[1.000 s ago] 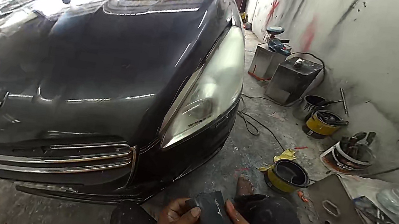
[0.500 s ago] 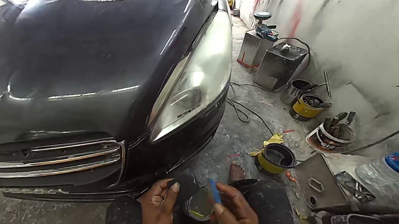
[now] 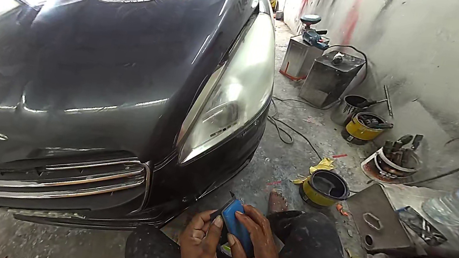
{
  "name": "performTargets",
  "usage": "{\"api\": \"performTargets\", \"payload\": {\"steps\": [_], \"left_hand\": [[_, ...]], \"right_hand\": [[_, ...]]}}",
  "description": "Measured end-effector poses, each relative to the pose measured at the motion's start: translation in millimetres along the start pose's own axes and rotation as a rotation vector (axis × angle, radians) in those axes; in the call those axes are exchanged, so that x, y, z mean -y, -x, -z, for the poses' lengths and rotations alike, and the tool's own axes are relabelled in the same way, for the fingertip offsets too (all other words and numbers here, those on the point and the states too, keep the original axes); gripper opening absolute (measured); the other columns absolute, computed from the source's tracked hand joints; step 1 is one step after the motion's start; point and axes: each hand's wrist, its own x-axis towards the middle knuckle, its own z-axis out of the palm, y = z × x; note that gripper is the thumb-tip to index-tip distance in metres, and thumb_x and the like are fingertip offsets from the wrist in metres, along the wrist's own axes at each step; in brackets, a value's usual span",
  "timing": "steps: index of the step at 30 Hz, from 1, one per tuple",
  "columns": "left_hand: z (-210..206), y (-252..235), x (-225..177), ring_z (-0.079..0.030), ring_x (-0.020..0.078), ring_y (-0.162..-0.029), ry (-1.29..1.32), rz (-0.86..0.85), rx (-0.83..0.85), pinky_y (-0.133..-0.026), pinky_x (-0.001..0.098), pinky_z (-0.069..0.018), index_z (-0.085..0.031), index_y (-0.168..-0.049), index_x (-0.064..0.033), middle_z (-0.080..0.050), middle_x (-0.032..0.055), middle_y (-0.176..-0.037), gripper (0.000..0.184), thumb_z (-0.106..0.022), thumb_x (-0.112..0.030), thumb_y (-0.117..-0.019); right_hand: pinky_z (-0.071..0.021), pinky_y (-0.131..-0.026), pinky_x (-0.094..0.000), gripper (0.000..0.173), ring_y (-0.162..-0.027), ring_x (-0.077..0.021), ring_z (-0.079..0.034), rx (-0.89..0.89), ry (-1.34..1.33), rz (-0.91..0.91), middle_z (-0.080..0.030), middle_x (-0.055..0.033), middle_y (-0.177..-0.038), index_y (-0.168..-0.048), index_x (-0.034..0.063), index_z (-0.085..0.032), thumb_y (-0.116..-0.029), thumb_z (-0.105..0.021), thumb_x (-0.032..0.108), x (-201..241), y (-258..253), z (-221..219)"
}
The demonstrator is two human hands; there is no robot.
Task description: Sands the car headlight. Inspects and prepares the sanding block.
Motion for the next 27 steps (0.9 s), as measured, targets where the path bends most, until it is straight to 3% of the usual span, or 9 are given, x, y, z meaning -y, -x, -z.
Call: {"api": "performTargets", "payload": {"steps": [7,12,13,16,18,20,22,24,27], "left_hand": [[1,1,5,-0.072,0.0202,-0.084,0.029,0.012,0.054,-0.077,0.033,-0.0618,-0.064,-0.114,0.0116,-0.072,0.0183,-0.096,0.02,-0.06,0.0,-0.0988],[4,4,1,-0.071,0.0242,-0.103,0.2,0.176,0.138,-0.093,0.0418,-0.0595,-0.06,-0.127,0.0104,-0.07,0.0192,-0.116,0.039,-0.037,-0.014,-0.1062],[5,4,3,-0.07,0.0243,-0.106,0.207,0.175,0.164,-0.094,0.0423,-0.0587,-0.059,-0.128,0.0102,-0.069,0.0191,-0.119,0.039,-0.038,-0.014,-0.1064],[2,2,15,-0.071,0.0201,-0.103,0.124,0.043,0.203,-0.092,0.0383,-0.0597,-0.063,-0.126,0.0103,-0.07,0.0167,-0.119,0.03,-0.052,-0.002,-0.1005],[-1,0,21,-0.068,0.0196,-0.111,0.064,-0.045,0.215,-0.096,0.0363,-0.0584,-0.066,-0.123,0.0097,-0.068,0.0174,-0.126,0.029,-0.062,-0.005,-0.0981],[-1,0,24,-0.061,0.0241,-0.127,0.028,-0.074,0.27,-0.105,0.0389,-0.0537,-0.065,-0.125,0.01,-0.061,0.0214,-0.138,0.035,-0.059,-0.015,-0.1025],[-2,-2,24,-0.055,0.0262,-0.134,-0.03,-0.103,0.327,-0.111,0.0408,-0.049,-0.063,-0.129,0.0107,-0.055,0.0241,-0.144,0.041,-0.05,-0.021,-0.1073],[0,-2,24,-0.051,0.0289,-0.138,-0.117,-0.132,0.388,-0.113,0.0424,-0.0464,-0.06,-0.133,0.011,-0.051,0.0262,-0.148,0.043,-0.04,-0.017,-0.1065],[0,-6,27,-0.053,0.0276,-0.137,-0.22,-0.172,0.373,-0.114,0.0418,-0.0465,-0.062,-0.133,0.0083,-0.054,0.0246,-0.146,0.039,-0.042,-0.005,-0.1021]], "right_hand": [[-0.0483,-0.11,-0.0367,0.041,-0.135,-0.0233,-0.052,0.041,-0.061,-0.044,-0.055,-0.0198,-0.14,-0.134,0.0086,-0.063,-0.099,-0.061,0.03,-7,0,1],[-0.0526,-0.106,-0.0371,0.038,-0.134,-0.0245,-0.054,0.063,-0.338,-0.179,-0.057,-0.0177,-0.141,-0.13,0.0041,-0.064,-0.0972,-0.063,0.023,-11,-8,5],[-0.0545,-0.104,-0.0382,0.038,-0.131,-0.0258,-0.056,0.06,-0.408,-0.213,-0.058,-0.0176,-0.139,-0.129,0.0023,-0.064,-0.0967,-0.062,0.021,-12,-9,5],[-0.0551,-0.1,-0.0373,0.04,-0.121,-0.0238,-0.062,0.028,-0.591,-0.345,-0.062,-0.0155,-0.134,-0.13,-0.0025,-0.062,-0.1001,-0.058,0.023,-7,-10,7],[-0.0577,-0.093,-0.0335,0.04,-0.11,-0.0188,-0.066,0.001,-0.663,-0.389,-0.066,-0.0106,-0.126,-0.132,-0.0018,-0.06,-0.1029,-0.057,0.026,-1,-11,6],[-0.0581,-0.091,-0.0308,0.04,-0.108,-0.0153,-0.066,-0.028,-0.693,-0.434,-0.067,-0.0066,-0.122,-0.132,-0.0001,-0.058,-0.104,-0.054,0.027,4,-12,7],[-0.0588,-0.09,-0.0304,0.043,-0.108,-0.0147,-0.067,-0.043,-0.692,-0.453,-0.067,-0.0061,-0.121,-0.133,0.0001,-0.057,-0.1055,-0.052,0.032,4,-14,9],[-0.0572,-0.094,-0.0292,0.046,-0.11,-0.0139,-0.066,-0.05,-0.693,-0.466,-0.067,-0.0055,-0.122,-0.133,-0.0002,-0.056,-0.1052,-0.052,0.036,3,-13,8],[-0.0541,-0.098,-0.0286,0.049,-0.114,-0.0137,-0.063,-0.06,-0.678,-0.46,-0.066,-0.005,-0.124,-0.132,0.0011,-0.058,-0.1041,-0.054,0.041,0,-15,6]]}}
